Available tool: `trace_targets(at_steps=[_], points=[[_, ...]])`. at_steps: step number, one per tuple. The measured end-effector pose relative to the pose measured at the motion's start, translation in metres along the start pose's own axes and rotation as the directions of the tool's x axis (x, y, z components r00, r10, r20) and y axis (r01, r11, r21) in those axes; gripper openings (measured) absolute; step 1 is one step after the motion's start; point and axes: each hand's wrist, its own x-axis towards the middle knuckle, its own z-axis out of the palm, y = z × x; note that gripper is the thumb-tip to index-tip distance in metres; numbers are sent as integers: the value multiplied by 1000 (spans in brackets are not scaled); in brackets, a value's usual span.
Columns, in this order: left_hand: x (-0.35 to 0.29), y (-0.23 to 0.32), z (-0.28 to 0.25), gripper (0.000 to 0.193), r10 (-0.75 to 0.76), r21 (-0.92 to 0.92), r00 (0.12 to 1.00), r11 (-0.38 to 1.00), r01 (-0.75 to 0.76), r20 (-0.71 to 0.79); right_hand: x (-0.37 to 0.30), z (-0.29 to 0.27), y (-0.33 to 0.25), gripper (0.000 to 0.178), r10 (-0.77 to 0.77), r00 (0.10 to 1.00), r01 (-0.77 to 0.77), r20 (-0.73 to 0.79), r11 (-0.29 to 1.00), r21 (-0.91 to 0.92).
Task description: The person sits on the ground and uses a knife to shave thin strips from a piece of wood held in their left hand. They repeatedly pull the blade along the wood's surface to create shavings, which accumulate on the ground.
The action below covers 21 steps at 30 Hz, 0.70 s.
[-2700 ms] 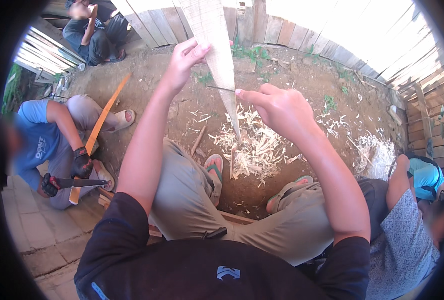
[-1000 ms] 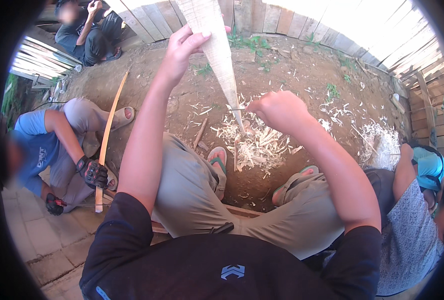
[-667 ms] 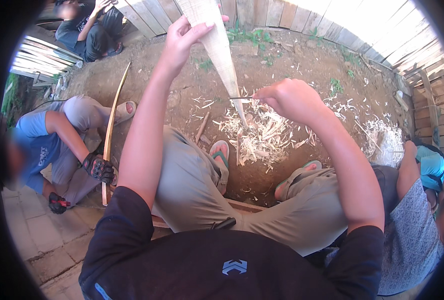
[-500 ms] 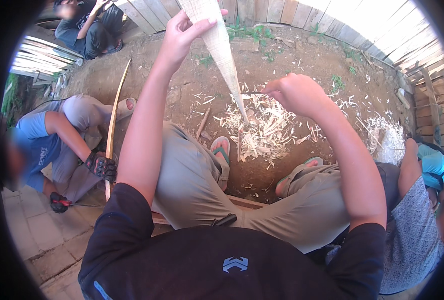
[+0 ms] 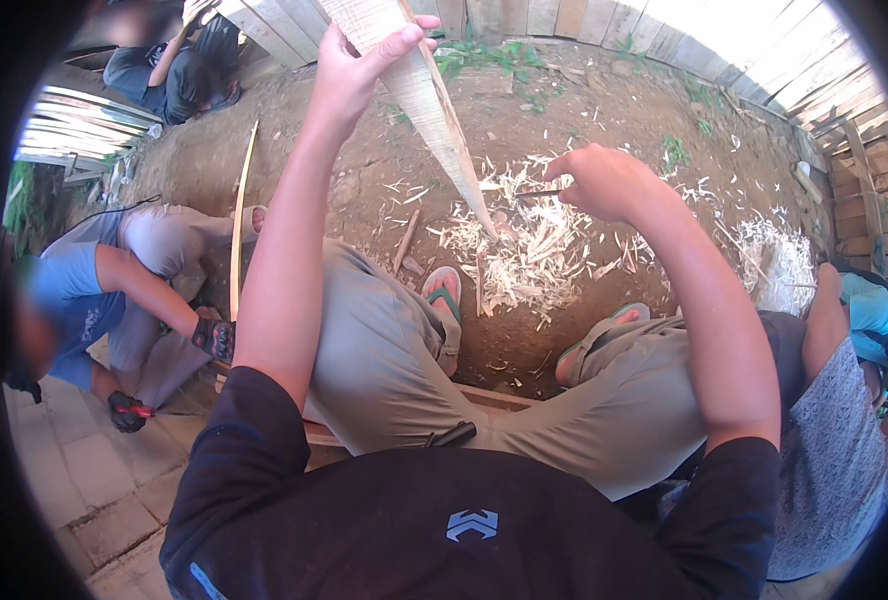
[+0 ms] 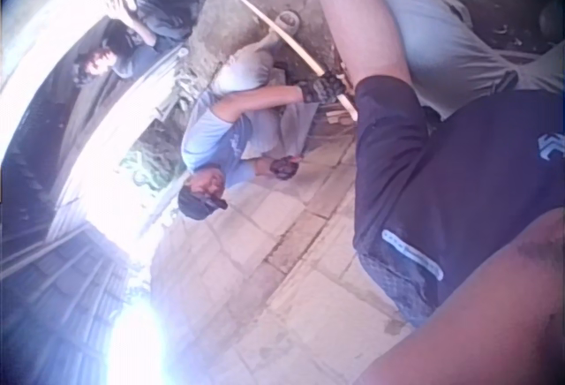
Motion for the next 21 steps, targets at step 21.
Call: trace_targets(at_steps=[21], points=[[-7, -8, -17, 31, -114, 57, 993, 992, 112, 31, 25, 16, -27, 25, -582, 497, 403, -644, 812, -423]])
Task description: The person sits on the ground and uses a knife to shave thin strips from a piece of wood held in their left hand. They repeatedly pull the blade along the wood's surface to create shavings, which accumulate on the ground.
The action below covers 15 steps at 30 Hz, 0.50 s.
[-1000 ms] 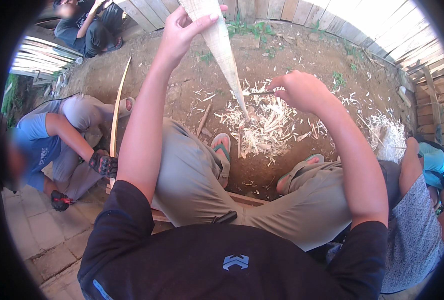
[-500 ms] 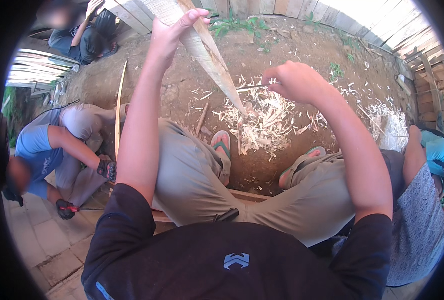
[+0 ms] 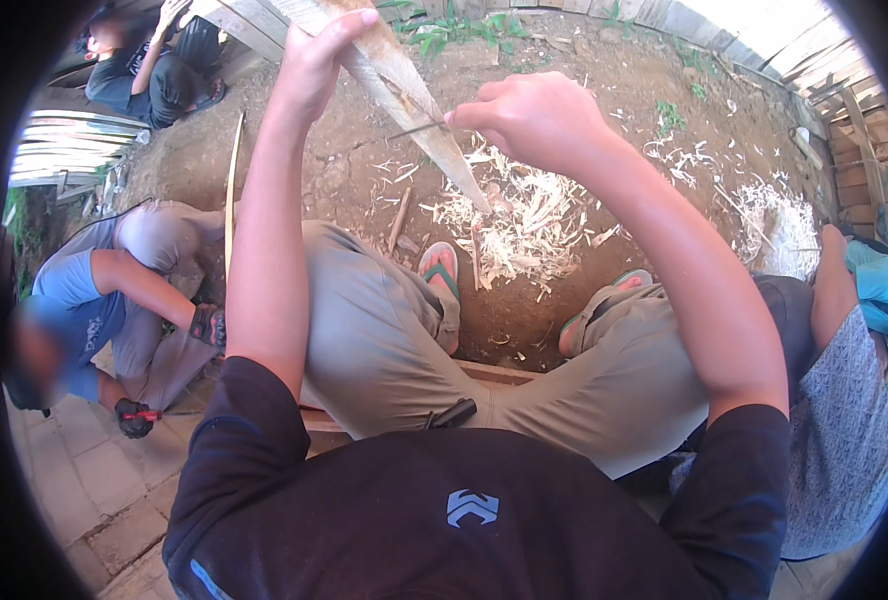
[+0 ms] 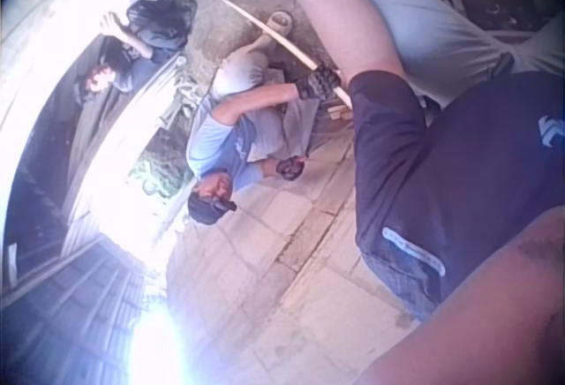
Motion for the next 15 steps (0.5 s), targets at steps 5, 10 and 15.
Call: trace_targets(at_steps=[5, 10, 15], points=[[-4, 11, 10, 32, 22, -21, 1000, 1000, -22, -13, 8, -6, -8, 31, -2, 984, 5, -177, 1000, 19], [-1, 7, 9, 32, 11, -20, 999, 1000, -10, 45, -6, 8, -6, 37, -36, 999, 38, 38, 998, -44], [-3, 5, -2, 29, -75, 38, 994, 997, 72, 77, 8, -3, -15, 29, 9, 974, -16, -225, 999, -29]])
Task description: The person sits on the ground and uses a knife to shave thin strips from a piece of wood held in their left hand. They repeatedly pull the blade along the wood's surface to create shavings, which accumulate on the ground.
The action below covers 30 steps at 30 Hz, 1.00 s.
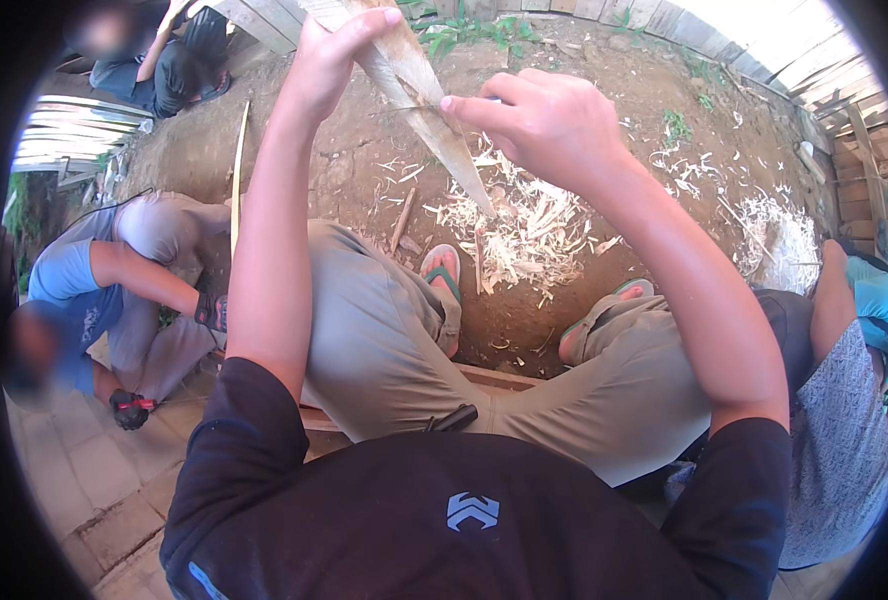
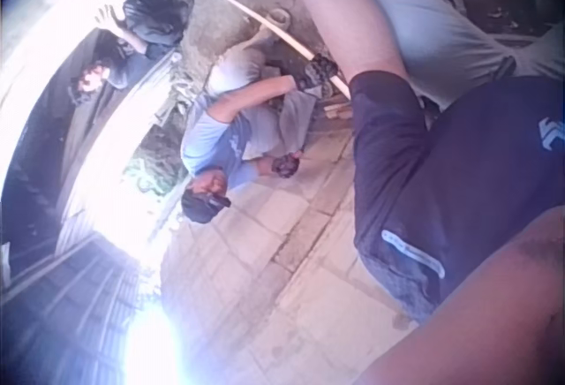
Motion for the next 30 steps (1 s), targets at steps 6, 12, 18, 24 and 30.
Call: trace_targets(at_steps=[6, 12, 18, 24, 30], points=[[-1, 10, 10, 30, 82, -4, 991, 997, -83, -109, -10, 14, -4, 29, -25, 991, 29, 131, 999, -35], [0, 15, 10, 30, 33, 44, 998, 999, -31, -60, -15, 12, 2, 27, -11, 992, 12, 122, 1000, -10], [-4, 23, 16, 25, 123, -5, 991, 992, -124, -58, 0, 1, -4, 25, 12, 1000, -12, 4, 1000, -21], [-1, 24, 15, 24, -8, 72, 1000, 997, 10, -18, -4, 5, -2, 29, -34, 999, 34, 27, 999, -7], [0, 25, 20, 25, 98, 42, 995, 994, -96, -36, -2, 6, 10, 30, -20, 999, 21, -46, 1000, 22]])
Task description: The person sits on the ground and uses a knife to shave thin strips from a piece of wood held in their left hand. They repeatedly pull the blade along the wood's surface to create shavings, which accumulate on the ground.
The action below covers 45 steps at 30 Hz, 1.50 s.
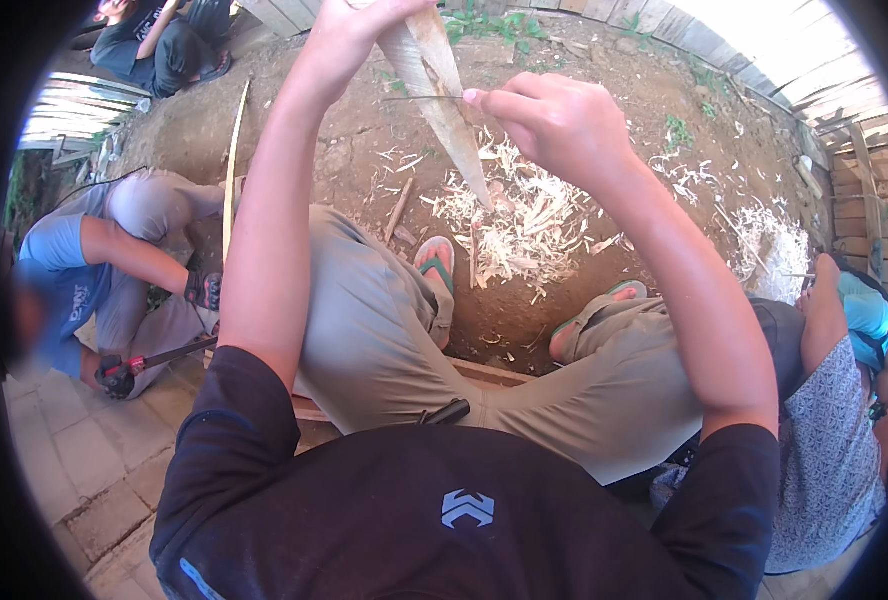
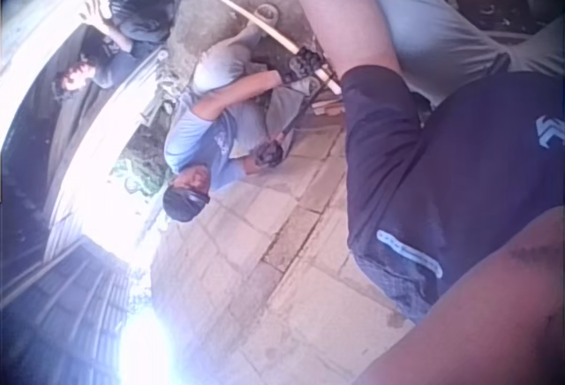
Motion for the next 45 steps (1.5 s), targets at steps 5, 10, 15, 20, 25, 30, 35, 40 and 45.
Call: trace_targets(at_steps=[5, 10, 15, 20, 25, 30, 35, 40, 45], points=[[-1, 1, 0, 25, -22, -15, 999, 1000, 22, -33, 5, -6, -6, 29, 38, 999, -37, 25, 999, -21], [0, -5, -3, 24, 8, -24, 1000, 1000, -8, -26, -1, -3, -9, 27, 16, 993, -13, 121, 1000, -24], [-4, 4, 1, 23, -17, -17, 1000, 1000, 17, -9, 4, -6, -2, 34, 15, 997, -15, 82, 1000, -2], [-3, -1, -1, 22, -29, -4, 999, 1000, 29, -34, 1, -5, -6, 35, -27, 993, 27, 113, 1000, -4], [-3, -2, -2, 22, -24, -16, 1000, 1000, 24, -19, -9, 3, -5, 35, -8, 989, 13, 147, 999, -30], [-3, -1, -4, 23, -20, -2, 1000, 1000, 20, 1, 4, -6, -12, 29, 15, 1000, -15, -5, 999, -37], [-3, 3, -3, 27, -36, 18, 999, 999, 36, -11, 3, -1, -12, 32, 32, 998, -31, 55, 999, -22], [-4, 2, -2, 29, -47, -9, 998, 999, 47, -50, 4, 2, -10, 24, -3, 1000, 3, -13, 998, -66], [-2, 0, -1, 27, -52, 36, 998, 998, 54, -39, -14, 16, -1, 29, -64, 995, 70, 78, 995, -77]])
